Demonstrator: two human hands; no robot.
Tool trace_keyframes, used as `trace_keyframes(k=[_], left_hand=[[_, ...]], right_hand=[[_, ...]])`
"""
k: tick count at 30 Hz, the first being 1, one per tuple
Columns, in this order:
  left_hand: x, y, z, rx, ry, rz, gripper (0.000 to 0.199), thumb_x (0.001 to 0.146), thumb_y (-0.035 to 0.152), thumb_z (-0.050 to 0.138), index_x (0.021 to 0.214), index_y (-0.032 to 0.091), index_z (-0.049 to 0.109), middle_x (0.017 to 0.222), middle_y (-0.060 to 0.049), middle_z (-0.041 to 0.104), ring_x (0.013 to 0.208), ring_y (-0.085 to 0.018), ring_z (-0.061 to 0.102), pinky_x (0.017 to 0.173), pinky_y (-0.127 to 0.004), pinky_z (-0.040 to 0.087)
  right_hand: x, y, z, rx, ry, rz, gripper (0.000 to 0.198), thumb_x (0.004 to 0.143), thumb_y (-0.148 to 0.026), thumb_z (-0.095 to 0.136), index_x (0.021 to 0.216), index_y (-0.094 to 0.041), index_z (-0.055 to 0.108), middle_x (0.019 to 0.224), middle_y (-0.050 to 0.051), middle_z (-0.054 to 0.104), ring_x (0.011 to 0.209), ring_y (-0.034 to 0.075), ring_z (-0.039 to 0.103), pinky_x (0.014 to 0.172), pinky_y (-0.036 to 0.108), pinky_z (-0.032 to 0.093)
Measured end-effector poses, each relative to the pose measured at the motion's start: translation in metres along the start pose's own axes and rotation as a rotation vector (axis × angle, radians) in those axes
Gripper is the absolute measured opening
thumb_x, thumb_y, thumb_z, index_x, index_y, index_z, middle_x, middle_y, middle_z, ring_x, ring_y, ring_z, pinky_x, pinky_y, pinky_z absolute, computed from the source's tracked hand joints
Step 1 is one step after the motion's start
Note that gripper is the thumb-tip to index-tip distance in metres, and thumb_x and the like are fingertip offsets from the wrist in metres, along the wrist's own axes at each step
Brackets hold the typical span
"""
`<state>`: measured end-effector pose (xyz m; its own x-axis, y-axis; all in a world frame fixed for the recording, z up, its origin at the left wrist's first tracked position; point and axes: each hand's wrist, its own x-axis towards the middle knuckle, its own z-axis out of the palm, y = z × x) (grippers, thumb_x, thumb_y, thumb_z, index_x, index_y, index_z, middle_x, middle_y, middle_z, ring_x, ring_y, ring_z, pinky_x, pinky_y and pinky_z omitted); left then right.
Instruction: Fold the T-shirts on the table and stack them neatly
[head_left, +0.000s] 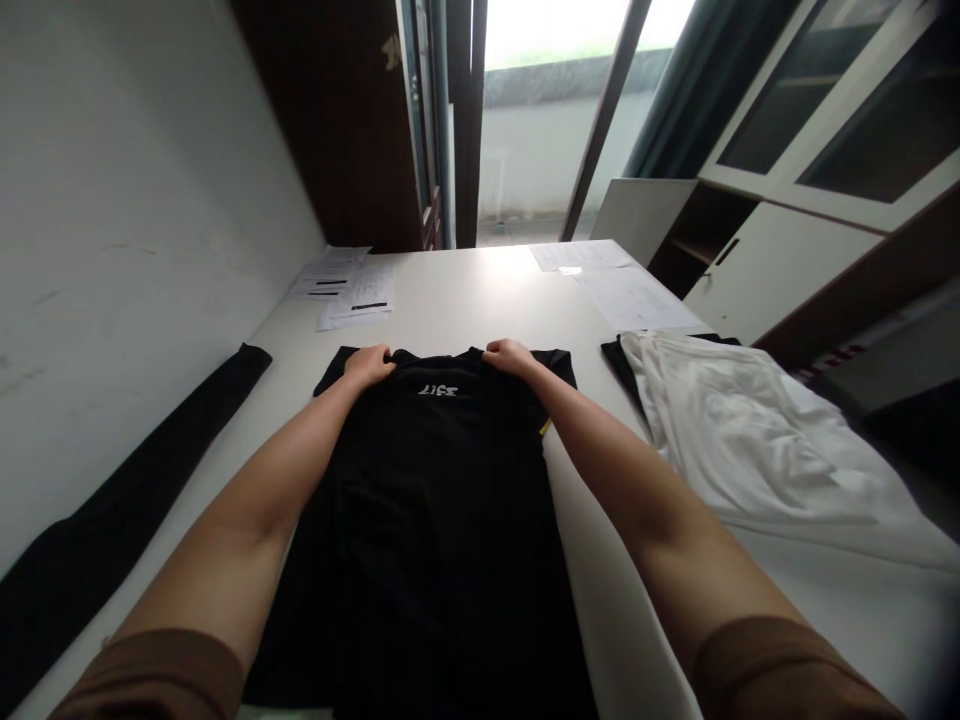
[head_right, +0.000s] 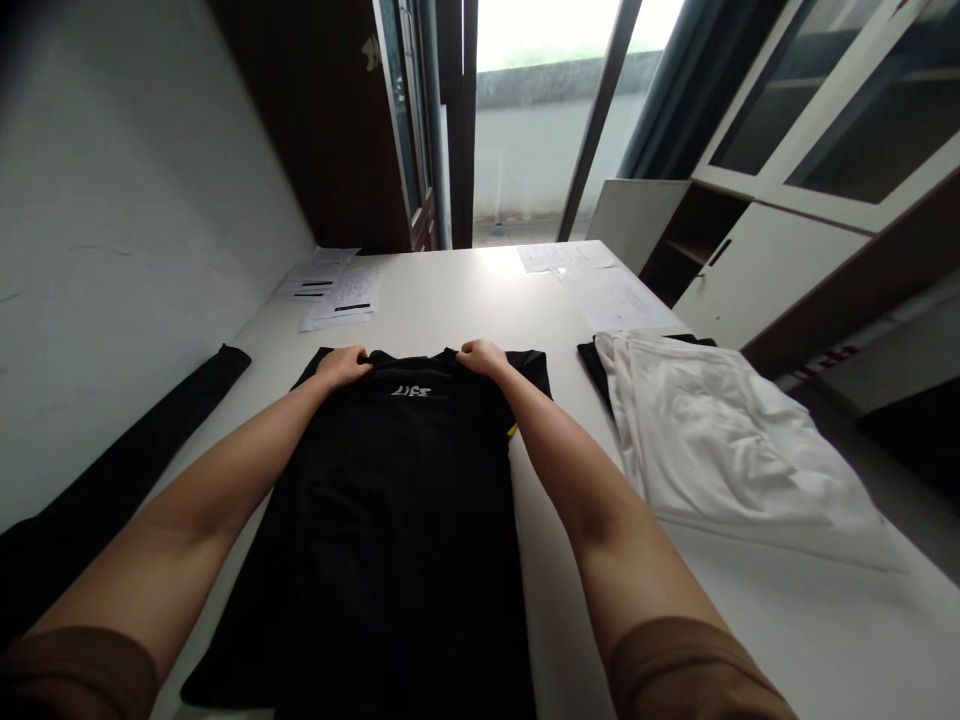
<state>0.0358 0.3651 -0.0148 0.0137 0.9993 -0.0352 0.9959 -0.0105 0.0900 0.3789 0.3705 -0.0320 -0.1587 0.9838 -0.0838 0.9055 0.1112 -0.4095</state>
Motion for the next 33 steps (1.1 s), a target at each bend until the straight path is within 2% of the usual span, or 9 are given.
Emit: trace_keyframes(k=[5, 8, 11, 15, 19, 23, 26, 29, 33], left_hand=[[0.006, -0.003, -0.003, -0.022, 0.149, -0.068, 0.034, 0.095, 0.048, 0.051, 0.117, 0.027, 0.068, 0.114, -0.009, 0.075, 0.107, -0.031, 0.068, 0.086, -0.038, 0.051], [0.014, -0.005, -0.005, -0.093, 0.264, -0.167, 0.032, 0.097, 0.048, 0.049, 0.113, 0.027, 0.068, 0.109, -0.008, 0.075, 0.105, -0.031, 0.068, 0.085, -0.038, 0.051], [0.023, -0.005, -0.005, -0.168, 0.318, -0.246, 0.031, 0.098, 0.047, 0.048, 0.111, 0.027, 0.068, 0.109, -0.009, 0.075, 0.106, -0.031, 0.067, 0.085, -0.039, 0.051], [0.032, -0.004, 0.001, -0.250, 0.330, -0.319, 0.029, 0.097, 0.045, 0.049, 0.109, 0.025, 0.067, 0.109, -0.010, 0.075, 0.107, -0.031, 0.066, 0.087, -0.039, 0.050], [0.034, -0.001, 0.012, -0.299, 0.349, -0.362, 0.028, 0.098, 0.043, 0.048, 0.109, 0.026, 0.067, 0.109, -0.010, 0.075, 0.107, -0.032, 0.067, 0.088, -0.040, 0.049], [0.033, -0.002, 0.022, -0.309, 0.364, -0.399, 0.030, 0.100, 0.040, 0.043, 0.116, 0.025, 0.064, 0.112, -0.011, 0.074, 0.107, -0.031, 0.067, 0.089, -0.042, 0.050], [0.032, -0.005, 0.027, -0.304, 0.372, -0.455, 0.032, 0.101, 0.033, 0.039, 0.121, 0.023, 0.061, 0.114, -0.013, 0.073, 0.110, -0.033, 0.066, 0.093, -0.046, 0.048], [0.029, -0.013, 0.031, -0.284, 0.387, -0.499, 0.035, 0.097, 0.028, 0.042, 0.128, 0.020, 0.058, 0.122, -0.017, 0.070, 0.120, -0.036, 0.060, 0.098, -0.052, 0.045], [0.021, -0.034, 0.034, -0.205, 0.310, -0.369, 0.044, 0.094, 0.036, 0.050, 0.135, 0.020, 0.056, 0.141, -0.016, 0.060, 0.133, -0.035, 0.051, 0.109, -0.050, 0.040]], right_hand=[[0.003, 0.007, -0.003, 0.084, 0.225, 0.064, 0.030, 0.094, -0.038, 0.049, 0.097, -0.023, 0.074, 0.099, 0.005, 0.076, 0.092, 0.022, 0.066, 0.075, 0.028, 0.046], [0.006, 0.010, -0.010, 0.044, 0.293, 0.063, 0.029, 0.097, -0.039, 0.048, 0.105, -0.024, 0.071, 0.109, 0.006, 0.075, 0.099, 0.025, 0.066, 0.080, 0.031, 0.046], [0.007, 0.010, -0.013, -0.041, 0.324, 0.039, 0.029, 0.100, -0.042, 0.047, 0.110, -0.025, 0.068, 0.105, 0.008, 0.075, 0.098, 0.027, 0.067, 0.086, 0.035, 0.044], [0.007, 0.009, -0.013, -0.191, 0.315, 0.021, 0.029, 0.102, -0.042, 0.046, 0.114, -0.023, 0.065, 0.099, 0.010, 0.075, 0.098, 0.030, 0.067, 0.094, 0.041, 0.039], [0.006, 0.003, -0.013, -0.246, 0.342, 0.056, 0.032, 0.105, -0.042, 0.040, 0.117, -0.021, 0.062, 0.100, 0.013, 0.074, 0.098, 0.031, 0.066, 0.094, 0.041, 0.037], [0.004, -0.006, -0.013, -0.264, 0.456, -0.009, 0.038, 0.108, -0.039, 0.030, 0.124, -0.019, 0.057, 0.110, 0.016, 0.072, 0.104, 0.031, 0.063, 0.099, 0.043, 0.033], [0.005, -0.007, -0.009, -0.264, 0.466, -0.036, 0.041, 0.108, -0.042, 0.029, 0.127, -0.017, 0.057, 0.120, 0.019, 0.067, 0.113, 0.033, 0.058, 0.103, 0.045, 0.031], [0.005, 0.005, -0.004, -0.255, 0.397, 0.040, 0.045, 0.105, -0.048, 0.033, 0.124, -0.018, 0.061, 0.124, 0.019, 0.064, 0.118, 0.036, 0.054, 0.102, 0.048, 0.033], [-0.008, 0.036, -0.001, -0.266, 0.359, 0.093, 0.047, 0.103, -0.052, 0.039, 0.127, -0.019, 0.062, 0.128, 0.019, 0.061, 0.121, 0.036, 0.050, 0.101, 0.049, 0.036]])
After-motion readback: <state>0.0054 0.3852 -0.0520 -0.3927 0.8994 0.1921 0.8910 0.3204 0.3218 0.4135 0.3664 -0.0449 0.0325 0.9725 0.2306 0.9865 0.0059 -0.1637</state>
